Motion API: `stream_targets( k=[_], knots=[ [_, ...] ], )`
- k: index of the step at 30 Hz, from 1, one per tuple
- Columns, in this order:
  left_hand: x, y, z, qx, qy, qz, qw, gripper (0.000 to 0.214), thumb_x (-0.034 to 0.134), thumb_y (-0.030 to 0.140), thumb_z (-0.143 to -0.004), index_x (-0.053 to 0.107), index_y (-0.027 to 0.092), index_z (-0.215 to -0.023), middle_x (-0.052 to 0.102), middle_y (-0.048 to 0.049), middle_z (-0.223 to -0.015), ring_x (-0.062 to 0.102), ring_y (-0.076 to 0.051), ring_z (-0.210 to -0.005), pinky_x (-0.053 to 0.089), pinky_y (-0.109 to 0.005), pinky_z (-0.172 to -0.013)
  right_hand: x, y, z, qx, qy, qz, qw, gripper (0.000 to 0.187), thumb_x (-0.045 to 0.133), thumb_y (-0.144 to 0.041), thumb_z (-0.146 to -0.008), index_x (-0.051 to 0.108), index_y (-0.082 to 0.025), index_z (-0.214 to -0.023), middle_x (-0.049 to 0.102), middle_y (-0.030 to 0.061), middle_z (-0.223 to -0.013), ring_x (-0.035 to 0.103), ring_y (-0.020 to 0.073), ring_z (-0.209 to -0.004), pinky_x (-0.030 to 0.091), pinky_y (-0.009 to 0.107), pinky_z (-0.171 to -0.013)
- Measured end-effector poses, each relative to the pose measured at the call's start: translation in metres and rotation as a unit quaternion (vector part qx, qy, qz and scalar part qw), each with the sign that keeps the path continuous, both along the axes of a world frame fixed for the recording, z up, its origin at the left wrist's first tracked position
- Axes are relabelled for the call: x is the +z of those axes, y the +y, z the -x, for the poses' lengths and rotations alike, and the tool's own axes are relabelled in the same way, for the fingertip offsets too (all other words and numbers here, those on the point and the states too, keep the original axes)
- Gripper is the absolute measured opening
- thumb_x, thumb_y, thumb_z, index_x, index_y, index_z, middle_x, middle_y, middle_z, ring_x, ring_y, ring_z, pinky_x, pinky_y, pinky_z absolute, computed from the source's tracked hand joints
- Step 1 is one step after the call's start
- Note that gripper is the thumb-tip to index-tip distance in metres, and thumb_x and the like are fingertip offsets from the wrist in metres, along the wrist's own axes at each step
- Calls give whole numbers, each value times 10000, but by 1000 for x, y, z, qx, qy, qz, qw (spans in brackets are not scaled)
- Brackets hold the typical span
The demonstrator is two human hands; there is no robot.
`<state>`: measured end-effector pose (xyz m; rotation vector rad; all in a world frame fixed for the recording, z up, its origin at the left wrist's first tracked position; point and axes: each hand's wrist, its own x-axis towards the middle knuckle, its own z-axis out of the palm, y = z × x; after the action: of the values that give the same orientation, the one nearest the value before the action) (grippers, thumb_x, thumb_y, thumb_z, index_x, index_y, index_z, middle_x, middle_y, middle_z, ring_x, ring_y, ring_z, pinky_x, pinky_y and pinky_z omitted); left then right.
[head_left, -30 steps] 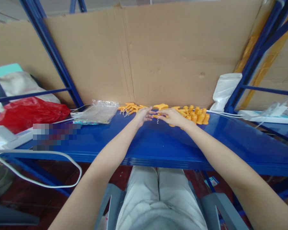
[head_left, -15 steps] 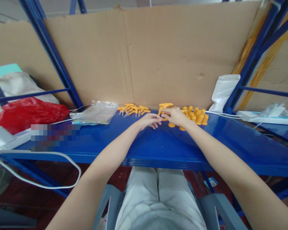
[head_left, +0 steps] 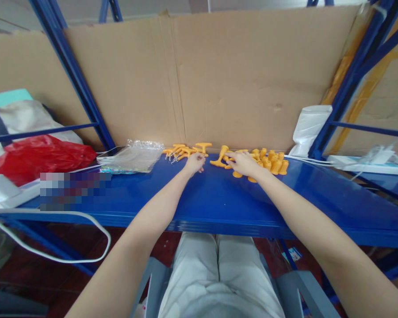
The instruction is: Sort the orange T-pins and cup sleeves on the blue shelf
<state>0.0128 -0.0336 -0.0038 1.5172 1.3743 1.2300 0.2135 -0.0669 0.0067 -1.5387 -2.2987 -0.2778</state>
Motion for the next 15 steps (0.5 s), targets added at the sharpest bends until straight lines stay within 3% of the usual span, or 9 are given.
stream_targets(
  k=[5,10,15],
  knots=[
    [-8,19,18,57,164,-27,984,368,567,17,-874,478,189,-560,434,61,-380,393,-58,-283,274,-141,-359,1,-3,5,-7,-16,9,1000,346,521,-205,-964,686,-215,-1268,693,124,-1318,627,311,-1258,450,518,-1060],
    [-10,28,22,49,246,11,968,179,557,52,-882,604,140,-734,629,14,-541,478,-58,-362,360,-149,-430,2,-6,9,-12,-36,30,999,366,505,-183,-972,673,-204,-1295,668,107,-1362,587,303,-1309,424,510,-1089],
    [-10,27,21,52,200,51,977,151,496,34,-917,601,138,-890,726,-15,-706,504,-44,-396,312,-143,-398,1,-5,8,-12,-32,28,999,357,502,-193,-973,689,-212,-1277,683,107,-1340,590,303,-1302,422,505,-1086]
  ],
)
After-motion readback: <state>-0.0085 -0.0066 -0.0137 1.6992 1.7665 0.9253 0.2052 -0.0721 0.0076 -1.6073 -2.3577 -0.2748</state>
